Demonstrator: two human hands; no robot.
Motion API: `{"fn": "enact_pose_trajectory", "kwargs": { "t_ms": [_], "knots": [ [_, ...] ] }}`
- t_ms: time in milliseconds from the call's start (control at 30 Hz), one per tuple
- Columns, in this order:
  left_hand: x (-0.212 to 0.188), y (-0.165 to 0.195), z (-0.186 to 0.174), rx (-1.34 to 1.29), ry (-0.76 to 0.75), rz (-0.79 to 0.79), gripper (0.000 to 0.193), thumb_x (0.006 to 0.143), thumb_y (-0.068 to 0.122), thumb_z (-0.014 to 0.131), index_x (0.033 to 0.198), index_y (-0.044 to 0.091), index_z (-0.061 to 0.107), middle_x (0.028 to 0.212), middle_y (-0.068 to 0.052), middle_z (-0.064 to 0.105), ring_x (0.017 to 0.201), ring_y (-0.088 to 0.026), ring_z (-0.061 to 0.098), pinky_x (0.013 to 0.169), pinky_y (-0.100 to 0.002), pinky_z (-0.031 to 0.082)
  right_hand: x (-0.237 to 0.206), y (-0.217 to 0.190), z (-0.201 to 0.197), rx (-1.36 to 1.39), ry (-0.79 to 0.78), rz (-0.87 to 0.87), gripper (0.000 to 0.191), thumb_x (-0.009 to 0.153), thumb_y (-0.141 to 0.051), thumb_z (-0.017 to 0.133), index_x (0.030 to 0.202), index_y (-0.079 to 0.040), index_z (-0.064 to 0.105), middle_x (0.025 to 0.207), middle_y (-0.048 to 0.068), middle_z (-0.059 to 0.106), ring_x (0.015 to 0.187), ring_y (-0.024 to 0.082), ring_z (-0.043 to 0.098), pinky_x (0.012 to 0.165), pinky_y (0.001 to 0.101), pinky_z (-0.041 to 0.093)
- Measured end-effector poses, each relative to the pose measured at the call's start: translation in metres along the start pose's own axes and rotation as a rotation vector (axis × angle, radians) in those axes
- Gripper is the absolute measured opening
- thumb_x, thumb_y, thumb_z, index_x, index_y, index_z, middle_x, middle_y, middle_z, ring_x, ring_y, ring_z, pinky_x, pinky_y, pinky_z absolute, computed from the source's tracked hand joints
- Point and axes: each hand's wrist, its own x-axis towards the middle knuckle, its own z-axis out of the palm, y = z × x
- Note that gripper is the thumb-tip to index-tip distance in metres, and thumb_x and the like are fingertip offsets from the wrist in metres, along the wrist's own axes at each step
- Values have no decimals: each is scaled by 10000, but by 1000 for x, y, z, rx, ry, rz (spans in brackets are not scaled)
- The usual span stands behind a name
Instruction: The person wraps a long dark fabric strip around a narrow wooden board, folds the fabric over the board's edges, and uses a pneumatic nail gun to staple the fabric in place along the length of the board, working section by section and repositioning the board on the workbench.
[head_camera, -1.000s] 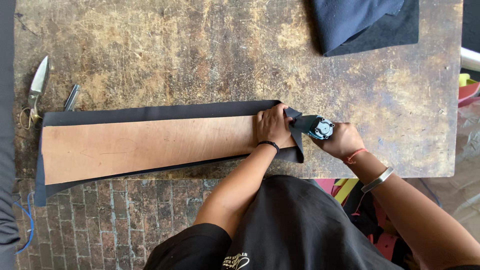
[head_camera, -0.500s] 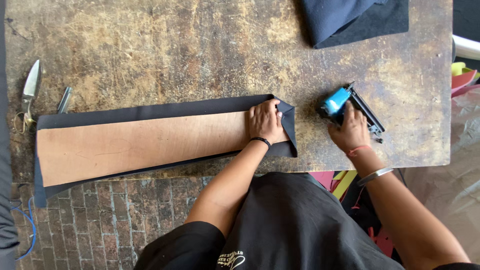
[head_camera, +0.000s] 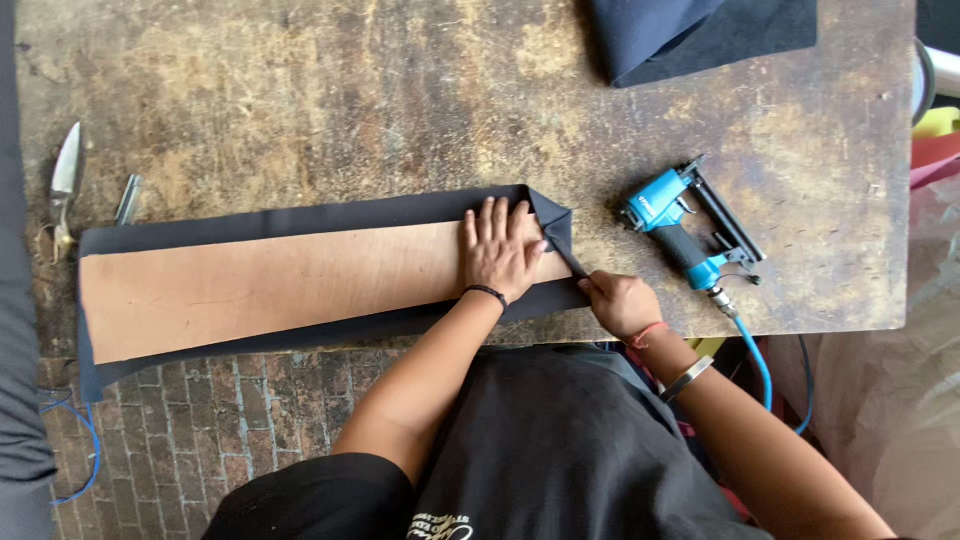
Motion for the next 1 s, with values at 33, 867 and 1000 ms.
{"fn": "enact_pose_trajectory", "kwargs": {
  "t_ms": [33, 867, 1000],
  "knots": [
    [-1, 1, -1, 12, -30, -5, 694, 975, 555, 489, 1504, 110, 436, 1519, -217, 448, 1480, -406, 311, 1222, -623, 130, -3, 5, 0, 45, 31, -31, 297, 971, -352, 623, 828, -96, 672, 773, 178, 696, 768, 393, 686, 680, 492, 536],
    [24, 27, -43, 40, -617, -220, 1415, 614, 834, 743, 1639, 171, 27, 1709, -174, -8, 1559, -402, -83, 1203, -624, -97, 17, -47, 66, -367, -250, -230, 204, 922, -191, 566, 947, -76, 733, 918, 137, 760, 807, 281, 752, 682, 424, 599],
    [28, 32, -53, 33, -638, -209, 1452, 589, 818, 780, 1641, 186, 5, 1718, -167, -22, 1573, -406, -72, 1217, -626, -85, 5, -26, 30, -147, -178, -232, 202, 917, -290, 647, 982, -115, 723, 862, 139, 762, 785, 351, 721, 691, 468, 582]
  ]
}}
